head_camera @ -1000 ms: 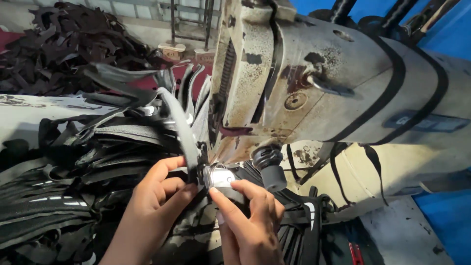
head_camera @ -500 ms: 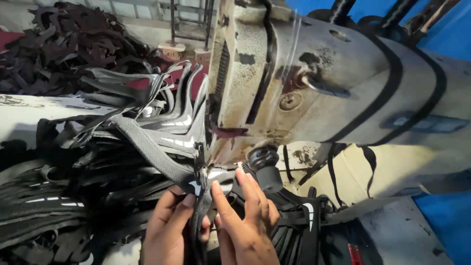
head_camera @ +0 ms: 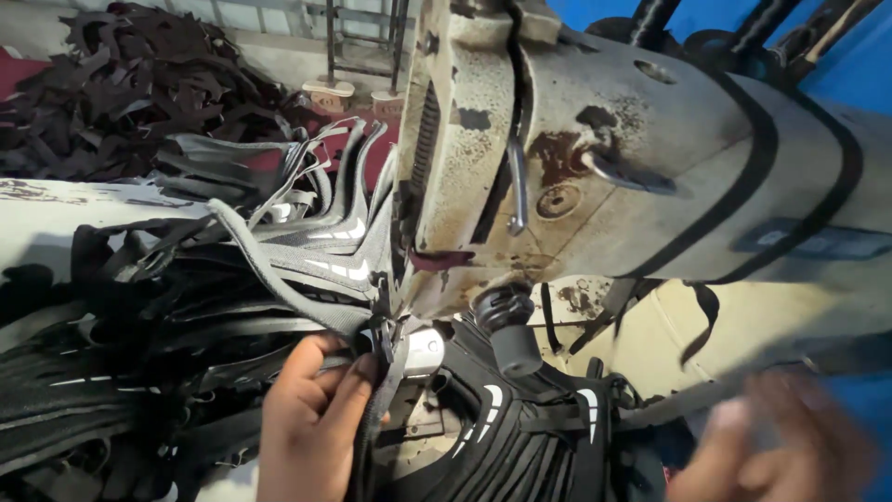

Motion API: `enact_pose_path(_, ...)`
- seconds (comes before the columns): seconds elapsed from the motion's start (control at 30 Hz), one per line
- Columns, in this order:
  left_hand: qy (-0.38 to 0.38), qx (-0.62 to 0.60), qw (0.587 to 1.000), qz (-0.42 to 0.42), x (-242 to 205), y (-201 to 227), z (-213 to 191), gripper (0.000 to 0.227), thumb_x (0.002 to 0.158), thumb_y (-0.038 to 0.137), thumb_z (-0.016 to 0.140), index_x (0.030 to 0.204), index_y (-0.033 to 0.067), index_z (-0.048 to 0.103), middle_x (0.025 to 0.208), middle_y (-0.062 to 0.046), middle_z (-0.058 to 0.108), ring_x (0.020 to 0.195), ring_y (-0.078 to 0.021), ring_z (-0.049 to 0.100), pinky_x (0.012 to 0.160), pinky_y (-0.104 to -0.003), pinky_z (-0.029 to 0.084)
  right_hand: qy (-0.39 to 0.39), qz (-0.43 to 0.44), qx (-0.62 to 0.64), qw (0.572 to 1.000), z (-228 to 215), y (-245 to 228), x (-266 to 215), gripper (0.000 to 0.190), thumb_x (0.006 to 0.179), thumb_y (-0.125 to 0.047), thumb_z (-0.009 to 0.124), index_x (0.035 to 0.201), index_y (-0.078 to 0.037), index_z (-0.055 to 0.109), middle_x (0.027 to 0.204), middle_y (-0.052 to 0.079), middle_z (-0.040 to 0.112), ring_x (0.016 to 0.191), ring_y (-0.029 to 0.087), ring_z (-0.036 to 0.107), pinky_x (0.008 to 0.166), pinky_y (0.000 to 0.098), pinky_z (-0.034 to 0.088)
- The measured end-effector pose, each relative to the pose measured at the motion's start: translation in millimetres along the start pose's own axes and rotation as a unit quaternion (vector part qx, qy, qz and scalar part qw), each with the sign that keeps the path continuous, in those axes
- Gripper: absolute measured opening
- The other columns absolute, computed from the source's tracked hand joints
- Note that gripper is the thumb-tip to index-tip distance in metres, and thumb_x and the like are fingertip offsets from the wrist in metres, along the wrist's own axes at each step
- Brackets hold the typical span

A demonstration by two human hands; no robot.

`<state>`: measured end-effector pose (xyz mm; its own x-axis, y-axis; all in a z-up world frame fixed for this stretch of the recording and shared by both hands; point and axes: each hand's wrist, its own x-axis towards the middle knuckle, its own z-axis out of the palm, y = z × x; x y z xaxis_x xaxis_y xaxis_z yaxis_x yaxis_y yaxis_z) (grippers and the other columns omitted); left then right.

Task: The person stitches together pieces of shoe uppers using an industrial sewing machine.

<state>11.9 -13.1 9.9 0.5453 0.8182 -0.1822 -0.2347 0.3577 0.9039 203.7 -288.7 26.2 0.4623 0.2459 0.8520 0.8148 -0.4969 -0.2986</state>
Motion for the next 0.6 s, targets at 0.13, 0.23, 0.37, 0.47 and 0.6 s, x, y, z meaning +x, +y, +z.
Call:
enact_pose_path(0.13, -0.137, 0.134, 0.981, 0.005, 17, 8, -19, 0.022, 0.096, 0.008, 0.065, 0.115, -0.0027, 0.061, 0.062, -0.003, 0.064, 0.057, -0.0029, 0.043, 0.050, -0.021, 0.030, 0.078, -0.019, -0.069, 0.994, 4, 22, 29, 0.034, 0.117, -0.019, 0.052, 0.134, 0.010, 0.050, 0.144, 0.028, 0.047, 0.134, 0.040, 0.048, 0.118, 0.0479, 0.042)
enact_pose_path(0.23, -0.178, 0.046, 0.983, -0.011, 14, 19, -15, 0.023, 0.097, 0.005, 0.062, 0.118, -0.0042, 0.062, 0.068, -0.005, 0.070, 0.061, -0.0022, 0.049, 0.053, -0.019, 0.033, 0.106, -0.048, -0.107, 0.987, 13, 22, 28, 0.037, 0.117, -0.024, 0.053, 0.132, 0.009, 0.051, 0.145, 0.029, 0.046, 0.140, 0.046, 0.043, 0.119, 0.0554, 0.034)
enact_pose_path(0.37, -0.190, 0.003, 0.982, -0.004, 11, 11, -14, 0.025, 0.095, 0.001, 0.060, 0.120, -0.0037, 0.060, 0.079, -0.008, 0.075, 0.069, -0.0026, 0.057, 0.061, -0.018, 0.041, 0.125, -0.030, -0.083, 0.988, 18, 13, 13, 0.040, 0.118, -0.028, 0.054, 0.134, 0.008, 0.050, 0.147, 0.030, 0.045, 0.144, 0.045, 0.039, 0.120, 0.0561, 0.030)
enact_pose_path(0.47, -0.165, 0.024, 0.984, -0.057, 7, 7, -19, 0.026, 0.091, 0.003, 0.060, 0.116, -0.0025, 0.060, 0.083, -0.007, 0.076, 0.066, -0.0055, 0.061, 0.057, -0.024, 0.049, 0.127, -0.013, -0.062, 0.990, 13, 7, 12, 0.042, 0.115, -0.028, 0.055, 0.135, 0.009, 0.050, 0.147, 0.030, 0.044, 0.144, 0.045, 0.038, 0.122, 0.0568, 0.029)
enact_pose_path(0.6, -0.132, 0.001, 0.985, -0.107, -3, 3, -16, 0.029, 0.090, 0.006, 0.065, 0.117, -0.0026, 0.063, 0.083, -0.010, 0.076, 0.068, -0.0086, 0.064, 0.060, -0.026, 0.050, 0.091, -0.014, -0.055, 0.994, -6, 19, 18, 0.036, 0.115, -0.024, 0.057, 0.132, 0.008, 0.051, 0.145, 0.027, 0.045, 0.143, 0.042, 0.039, 0.123, 0.0539, 0.031)
